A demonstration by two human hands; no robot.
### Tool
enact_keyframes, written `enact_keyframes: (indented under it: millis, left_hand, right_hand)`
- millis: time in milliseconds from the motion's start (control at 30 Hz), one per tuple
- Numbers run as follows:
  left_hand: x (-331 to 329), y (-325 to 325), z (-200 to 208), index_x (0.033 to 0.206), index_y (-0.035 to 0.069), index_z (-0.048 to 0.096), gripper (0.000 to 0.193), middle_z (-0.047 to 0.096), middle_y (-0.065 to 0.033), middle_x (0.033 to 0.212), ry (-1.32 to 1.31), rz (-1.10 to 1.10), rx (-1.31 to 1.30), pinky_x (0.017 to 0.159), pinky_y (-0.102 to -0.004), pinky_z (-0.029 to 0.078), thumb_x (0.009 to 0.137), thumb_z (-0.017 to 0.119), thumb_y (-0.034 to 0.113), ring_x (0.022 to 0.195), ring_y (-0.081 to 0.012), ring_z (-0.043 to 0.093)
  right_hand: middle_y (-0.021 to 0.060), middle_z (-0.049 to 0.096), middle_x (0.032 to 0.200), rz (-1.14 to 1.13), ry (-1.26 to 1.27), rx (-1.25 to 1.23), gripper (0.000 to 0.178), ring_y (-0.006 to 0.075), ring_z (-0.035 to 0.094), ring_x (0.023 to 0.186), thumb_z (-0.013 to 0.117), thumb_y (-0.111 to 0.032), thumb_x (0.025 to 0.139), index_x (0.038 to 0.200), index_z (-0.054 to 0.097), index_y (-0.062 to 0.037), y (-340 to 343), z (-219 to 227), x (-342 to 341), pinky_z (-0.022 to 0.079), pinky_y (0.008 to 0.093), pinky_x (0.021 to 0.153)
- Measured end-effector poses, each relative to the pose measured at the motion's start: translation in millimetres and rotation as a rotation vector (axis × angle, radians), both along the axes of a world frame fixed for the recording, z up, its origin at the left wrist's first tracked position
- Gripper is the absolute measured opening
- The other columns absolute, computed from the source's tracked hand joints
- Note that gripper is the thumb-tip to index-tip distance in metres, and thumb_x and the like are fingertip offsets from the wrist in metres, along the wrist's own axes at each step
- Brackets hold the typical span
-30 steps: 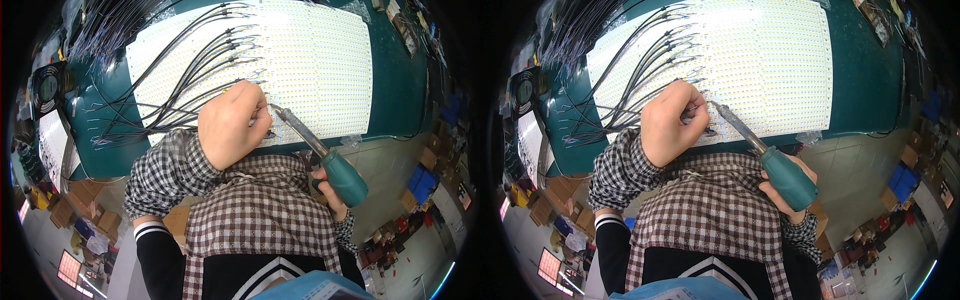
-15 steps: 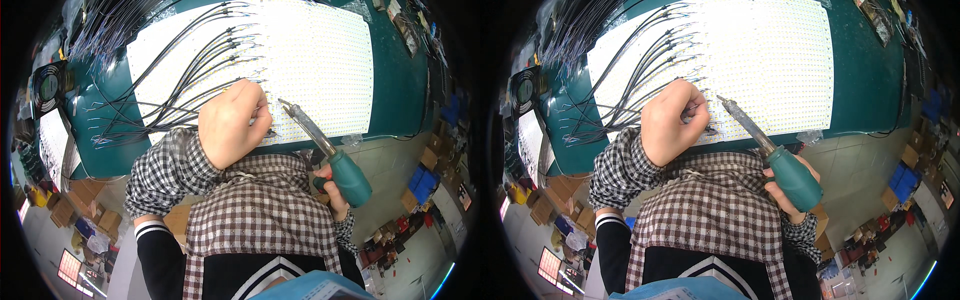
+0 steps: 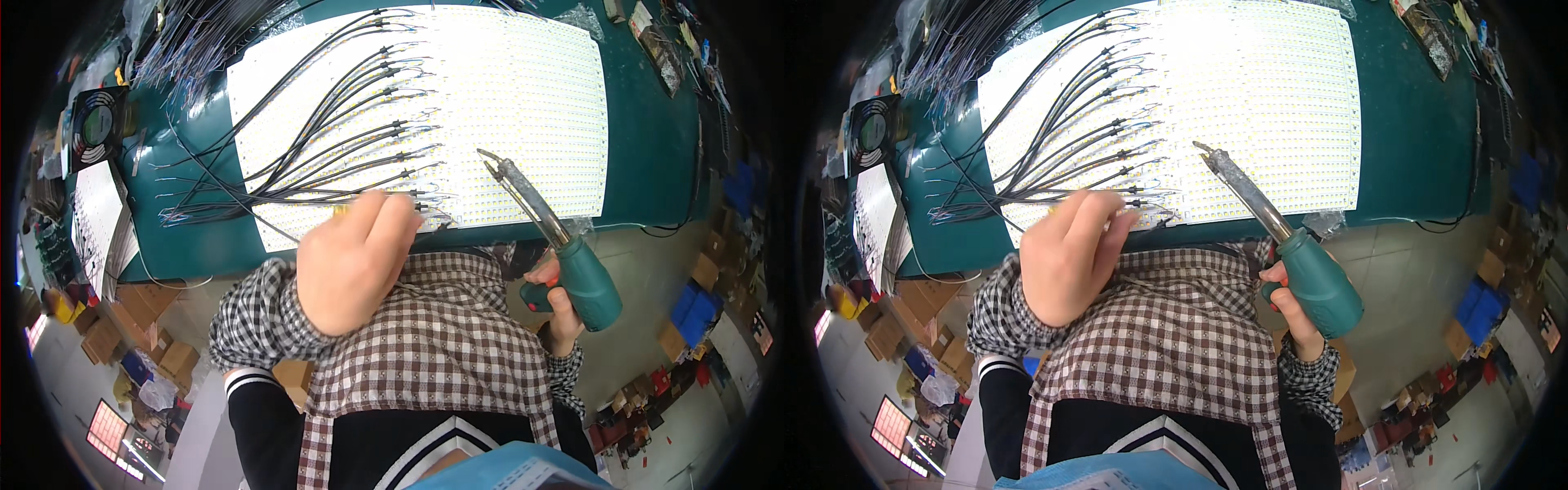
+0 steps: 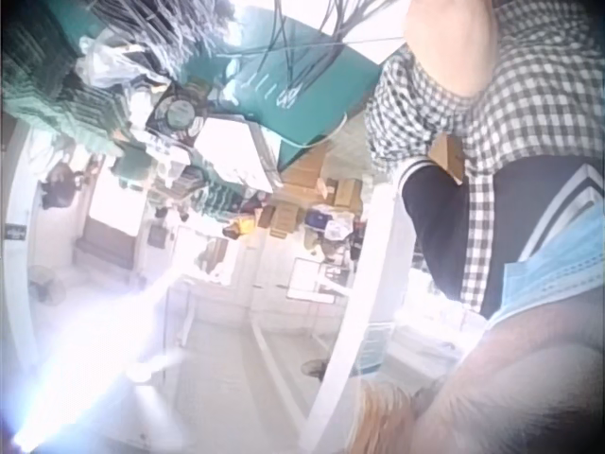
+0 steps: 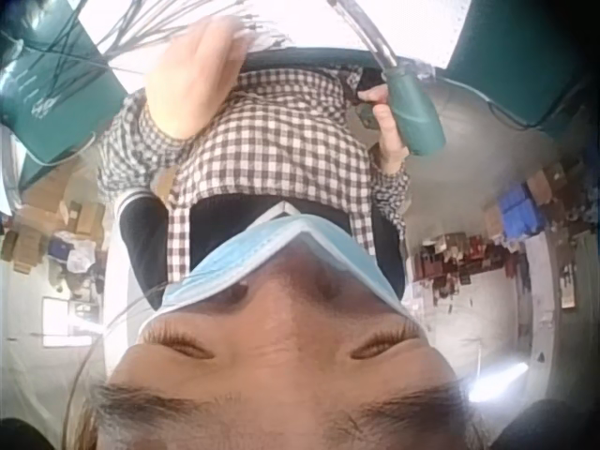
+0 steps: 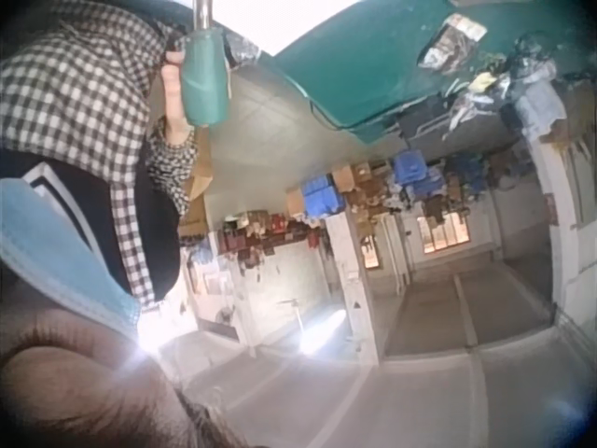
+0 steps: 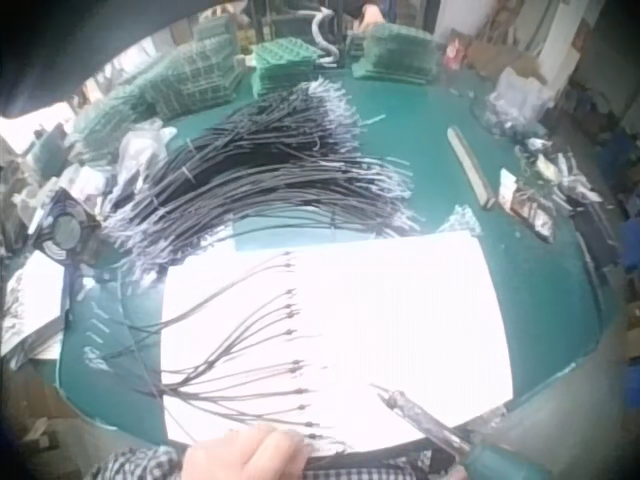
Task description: The person uses a soldering iron to attach black wires to a large white LED panel. They hold the wires in place with one hand while applying the soldering iron with the other, working systematically across the panel's surface.
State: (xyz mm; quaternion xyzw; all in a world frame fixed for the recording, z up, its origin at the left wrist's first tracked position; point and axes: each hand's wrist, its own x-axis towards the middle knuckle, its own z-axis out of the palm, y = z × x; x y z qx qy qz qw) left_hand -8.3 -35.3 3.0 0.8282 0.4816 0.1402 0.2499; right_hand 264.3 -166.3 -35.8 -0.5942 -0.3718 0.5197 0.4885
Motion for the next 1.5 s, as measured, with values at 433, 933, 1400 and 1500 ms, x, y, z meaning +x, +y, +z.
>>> enact_keyframes:
  millis: [433, 933, 1400, 1500]
  left_hand:
    - [14.3, 34.4, -32.6, 0.094, 0.006, 0.065, 0.015, 0.063, -0.0103, 0.085, -0.071, -0.126, 0.032, 0.064, -0.0398, 0.052, 0.083, 0.074, 0.002, 0.076, -0.0308, 0.065]
    - [17.2, 37.8, -40.7, 0.088, 0.003, 0.064, 0.008, 0.062, -0.0082, 0.080, -0.210, -0.007, -0.153, 0.065, -0.0327, 0.051, 0.084, 0.071, 0.003, 0.072, -0.0226, 0.063]
    - [23.8, 31.0, -44.5, 0.085, 0.005, 0.062, 0.009, 0.060, -0.0086, 0.079, -0.224, 0.018, -0.071, 0.064, -0.0368, 0.049, 0.081, 0.070, 0.001, 0.073, -0.0259, 0.062]
    - [25.1, 30.4, -45.2, 0.085, 0.005, 0.062, 0.011, 0.060, -0.0088, 0.079, -0.226, 0.015, -0.046, 0.064, -0.0376, 0.049, 0.080, 0.070, 0.001, 0.072, -0.0268, 0.061]
  right_hand:
    - [0.0142, 0.062, 0.099, 0.029, 0.034, -0.007, 0.064, 0.0260, 0.064, 0.089, 0.069, -0.034, 0.095, 0.134, 0.051, 0.0131, -9.3, -6.9, 7.2, 0.058, 0.0453, 0.084]
    - [0.0194, 0.070, 0.105, 0.022, -0.019, -0.073, 0.064, 0.0296, 0.070, 0.097, 0.069, -0.041, 0.095, 0.129, 0.057, 0.0115, -7.6, 6.3, 4.9, 0.057, 0.0453, 0.089]
    - [0.0167, 0.074, 0.101, 0.001, 0.035, -0.106, 0.053, 0.0249, 0.074, 0.092, 0.087, -0.024, 0.084, 0.120, 0.064, 0.0082, -12.8, 8.3, -1.1, 0.064, 0.0359, 0.080]
    - [0.0127, 0.075, 0.098, 0.087, -0.098, -0.108, 0.048, 0.0217, 0.074, 0.089, 0.087, -0.022, 0.082, 0.115, 0.068, 0.0063, -15.7, 8.5, 3.2, 0.061, 0.0343, 0.081]
